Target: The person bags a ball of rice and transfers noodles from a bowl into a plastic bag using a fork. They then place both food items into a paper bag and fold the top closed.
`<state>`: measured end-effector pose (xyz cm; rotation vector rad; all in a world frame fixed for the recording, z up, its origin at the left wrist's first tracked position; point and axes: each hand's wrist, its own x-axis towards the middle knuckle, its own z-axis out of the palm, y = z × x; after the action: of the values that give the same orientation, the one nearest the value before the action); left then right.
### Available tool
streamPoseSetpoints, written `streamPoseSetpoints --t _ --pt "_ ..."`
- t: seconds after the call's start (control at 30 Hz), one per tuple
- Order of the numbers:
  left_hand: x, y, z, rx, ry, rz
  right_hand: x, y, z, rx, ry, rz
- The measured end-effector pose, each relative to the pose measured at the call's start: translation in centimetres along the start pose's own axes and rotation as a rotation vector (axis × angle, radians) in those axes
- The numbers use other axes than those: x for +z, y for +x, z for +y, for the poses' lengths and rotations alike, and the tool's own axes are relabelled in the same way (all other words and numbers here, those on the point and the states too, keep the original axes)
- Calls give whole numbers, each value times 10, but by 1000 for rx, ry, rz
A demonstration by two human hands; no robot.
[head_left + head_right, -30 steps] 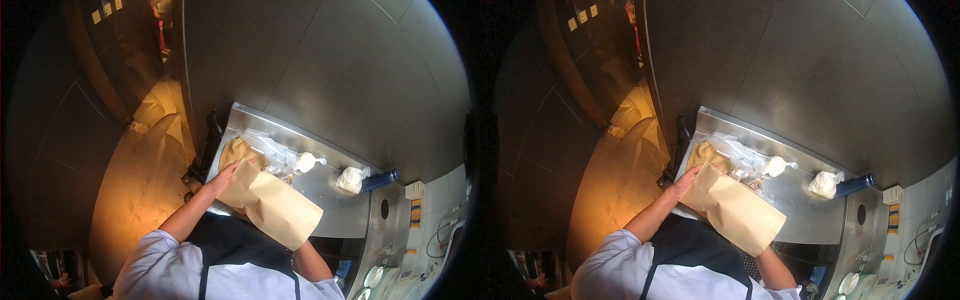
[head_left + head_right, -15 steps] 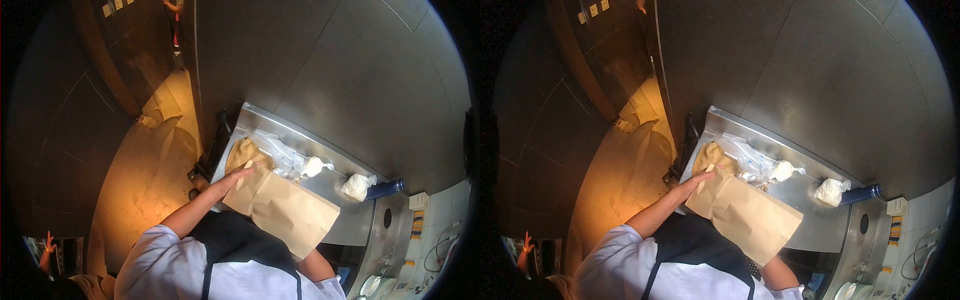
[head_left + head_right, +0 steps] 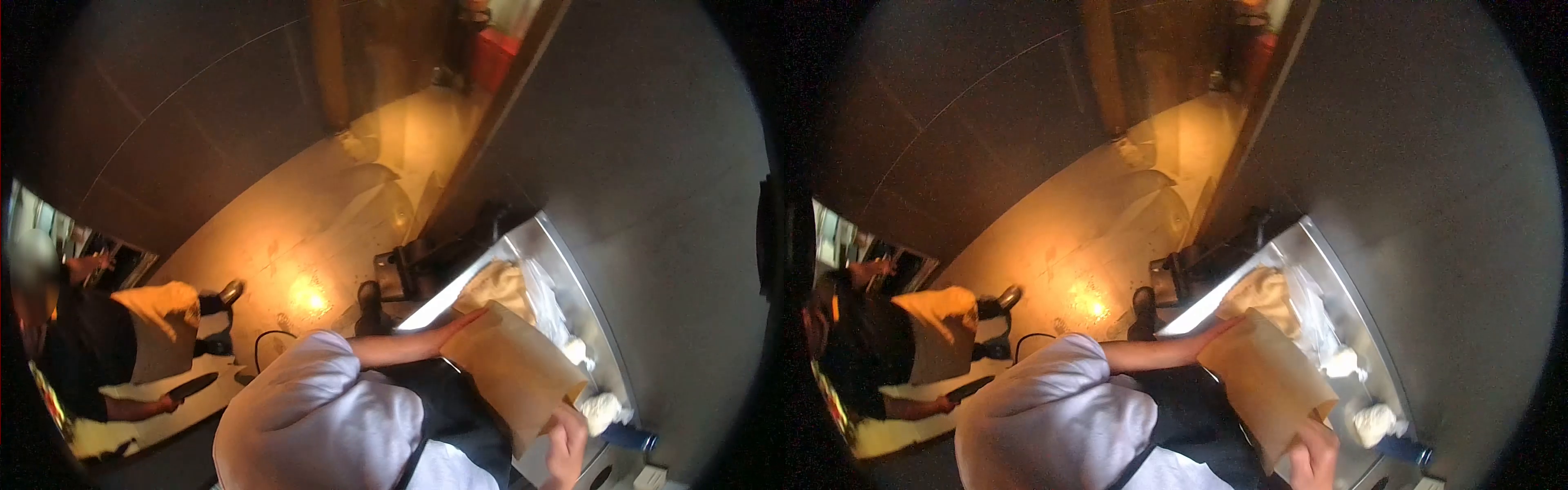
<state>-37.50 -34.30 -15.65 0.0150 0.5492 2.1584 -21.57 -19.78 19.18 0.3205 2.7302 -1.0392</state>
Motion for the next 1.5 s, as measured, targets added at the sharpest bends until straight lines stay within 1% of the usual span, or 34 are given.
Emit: streamPoseSetpoints --t 0.07,0.13,0.17,0.23,0.3,0.33,0.37,0.4,0.43,0.47,0.5,0.53,0.57,0.6,0.63,0.67,0.7,0.73,0.8,0.87,0.9,0.93,0.97,1.0,1.03,1.07,1.1,1.13,1.17,1.27,1.3,1.4,1.43,1.5 --pt "-7 12 17 -193 -230 -78 -8 -4 -18 -331 -31 151" --pt "-2 13 36 -118 -51 68 1 0 -5 -273 -284 159" --pt "-14 22 39 -146 -69 110 6 0 -2 -223 -410 179" --pt "-39 45 31 -251 -89 179 7 12 -6 -338 -424 272" --pt "-43 62 9 -410 -103 235 -3 24 -19 -469 -451 376" --pt "9 16 45 -269 6 122 -10 24 -23 -553 -468 429" --pt "15 13 54 -224 99 196 -15 21 -24 -556 -484 376" --pt "-6 19 43 -222 45 222 -19 17 -24 -565 -497 322" --pt "9 9 54 -260 9 232 -12 22 -23 -582 -446 336" --pt "-9 12 50 -235 -10 199 -3 30 -21 -615 -394 351" --pt "-9 8 56 -286 31 237 -3 28 -19 -610 -404 293" --pt "-20 7 55 -264 142 221 -3 28 -17 -612 -410 230" --pt "-27 11 55 -115 382 309 -1 34 -18 -608 -412 217" --pt "-43 10 59 172 944 291 7 37 -17 -595 -423 188" --pt "-44 5 69 211 1035 361 18 42 -12 -588 -436 156" --pt "-31 -4 89 275 1229 404 29 49 -9 -583 -447 126" --pt "37 -35 98 394 1236 477 39 23 -10 -648 -424 176" --pt "67 -51 111 400 1142 370 52 15 -15 -695 -401 211" --pt "155 -76 136 257 1162 75 51 18 -24 -772 -316 248" --pt "229 -90 138 265 1563 -16 50 21 -24 -879 -163 361" --pt "256 -94 138 287 1780 -46 42 15 -16 -882 72 349" --pt "266 -98 136 326 1997 -77 30 11 -2 -858 195 401" --pt "267 -99 135 319 2026 -93 11 10 18 -728 229 521" --pt "267 -100 134 310 2055 -105 12 26 70 -714 594 644" --pt "268 -102 134 300 2085 -112 2 33 114 -253 393 805" --pt "276 -105 132 351 2065 -159 -5 55 168 -97 160 938" --pt "293 -110 127 394 2048 -205 -6 75 231 60 -35 898" --pt "308 -113 120 435 2032 -249 3 87 297 120 -224 791" --pt "321 -114 111 485 2062 -256 12 99 338 174 -412 681" --pt "316 -96 100 658 2286 -262 41 103 349 257 -581 422" --pt "315 -91 99 706 2288 -214 48 106 356 329 -569 400" --pt "301 -93 110 601 2328 -95 50 98 342 547 -362 401" --pt "299 -98 115 606 2315 -75 50 92 354 527 -292 444" --pt "295 -107 125 429 2298 -33 50 77 361 499 28 716"
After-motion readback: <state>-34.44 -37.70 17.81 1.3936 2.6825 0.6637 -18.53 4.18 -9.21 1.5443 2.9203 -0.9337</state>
